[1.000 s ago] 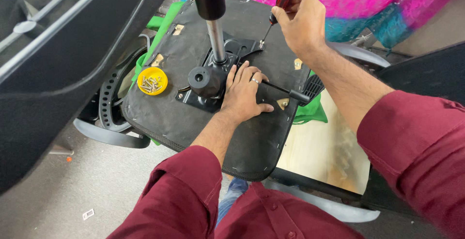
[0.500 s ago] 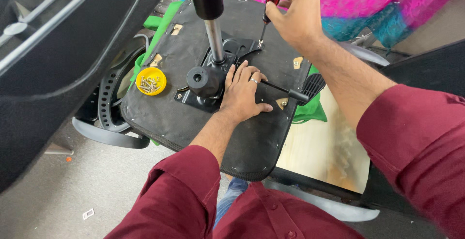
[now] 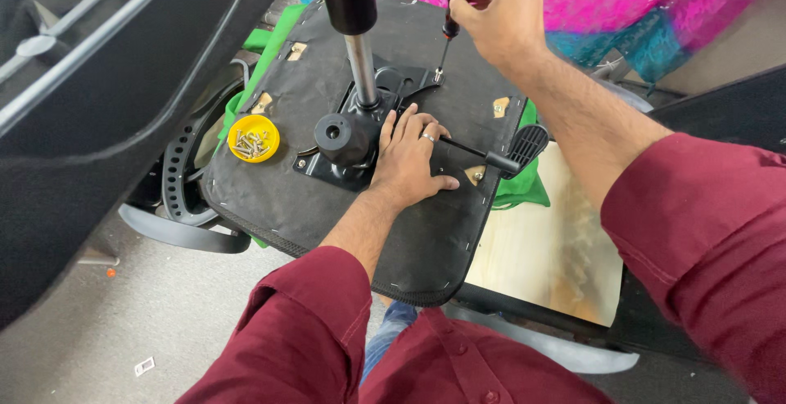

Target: The person uses a screwdriver to fasten screws into a metal bracket attached to the underside of an office chair seat. They then pick up a plastic chair base and position it over the central gas lift cylinder.

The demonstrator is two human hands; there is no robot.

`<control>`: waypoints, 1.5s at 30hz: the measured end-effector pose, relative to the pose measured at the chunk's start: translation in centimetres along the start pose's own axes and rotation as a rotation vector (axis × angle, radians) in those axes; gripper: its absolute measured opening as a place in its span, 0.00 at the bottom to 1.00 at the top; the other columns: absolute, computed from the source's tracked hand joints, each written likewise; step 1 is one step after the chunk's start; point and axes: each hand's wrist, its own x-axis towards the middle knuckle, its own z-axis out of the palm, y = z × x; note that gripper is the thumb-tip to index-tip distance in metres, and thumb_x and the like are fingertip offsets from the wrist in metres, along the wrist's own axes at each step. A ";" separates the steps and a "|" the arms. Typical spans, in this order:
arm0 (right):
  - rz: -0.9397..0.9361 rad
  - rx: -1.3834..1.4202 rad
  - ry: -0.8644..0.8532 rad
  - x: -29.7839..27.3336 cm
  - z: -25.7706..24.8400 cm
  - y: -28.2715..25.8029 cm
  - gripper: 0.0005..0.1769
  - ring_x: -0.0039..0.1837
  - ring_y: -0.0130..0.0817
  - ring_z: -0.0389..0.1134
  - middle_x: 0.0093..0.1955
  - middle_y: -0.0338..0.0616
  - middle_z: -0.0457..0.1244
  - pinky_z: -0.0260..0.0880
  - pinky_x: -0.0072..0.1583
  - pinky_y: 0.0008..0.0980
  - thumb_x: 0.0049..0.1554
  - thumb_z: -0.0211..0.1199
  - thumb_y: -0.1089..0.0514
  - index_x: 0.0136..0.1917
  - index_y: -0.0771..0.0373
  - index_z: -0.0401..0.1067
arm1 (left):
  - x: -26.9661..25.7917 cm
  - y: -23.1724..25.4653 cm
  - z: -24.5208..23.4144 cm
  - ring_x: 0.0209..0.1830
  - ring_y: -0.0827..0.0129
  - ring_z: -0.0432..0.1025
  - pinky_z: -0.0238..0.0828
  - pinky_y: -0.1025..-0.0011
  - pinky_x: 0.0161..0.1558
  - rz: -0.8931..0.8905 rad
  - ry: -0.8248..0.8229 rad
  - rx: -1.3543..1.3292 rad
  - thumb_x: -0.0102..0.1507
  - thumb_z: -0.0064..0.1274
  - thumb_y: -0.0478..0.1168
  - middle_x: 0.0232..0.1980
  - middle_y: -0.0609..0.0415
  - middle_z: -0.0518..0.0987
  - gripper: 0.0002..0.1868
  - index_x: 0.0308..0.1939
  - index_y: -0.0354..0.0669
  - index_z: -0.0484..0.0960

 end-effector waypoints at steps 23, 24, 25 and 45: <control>-0.139 -0.048 0.024 -0.6 0.4 -1.3 0.26 0.55 0.33 0.76 0.55 0.49 0.72 0.79 0.54 0.29 0.54 0.74 0.70 0.61 0.68 0.64 | 0.0 -0.1 0.1 0.81 0.57 0.44 0.26 0.51 0.79 0.001 -0.009 0.006 0.46 0.74 0.58 0.67 0.55 0.64 0.43 0.61 0.53 0.72; -0.094 -0.025 0.015 -0.5 0.4 -1.2 0.26 0.54 0.32 0.77 0.55 0.48 0.72 0.80 0.54 0.28 0.55 0.73 0.70 0.61 0.67 0.64 | 0.0 0.0 0.1 0.81 0.57 0.44 0.26 0.51 0.79 -0.003 -0.014 0.004 0.46 0.74 0.58 0.67 0.55 0.64 0.43 0.61 0.53 0.71; -0.042 -0.034 0.016 -0.6 0.3 -1.2 0.25 0.53 0.32 0.77 0.53 0.47 0.72 0.79 0.53 0.28 0.56 0.76 0.67 0.60 0.67 0.64 | 0.1 0.0 0.0 0.82 0.57 0.44 0.26 0.51 0.80 -0.007 -0.018 0.001 0.46 0.74 0.58 0.67 0.55 0.64 0.44 0.61 0.53 0.71; -0.048 0.004 0.032 -0.3 -0.3 -2.8 0.21 0.52 0.34 0.76 0.51 0.49 0.72 0.76 0.51 0.30 0.54 0.76 0.67 0.52 0.67 0.65 | -0.1 0.1 0.2 0.81 0.54 0.47 0.30 0.49 0.78 0.012 0.019 0.002 0.45 0.75 0.57 0.66 0.52 0.67 0.44 0.61 0.51 0.73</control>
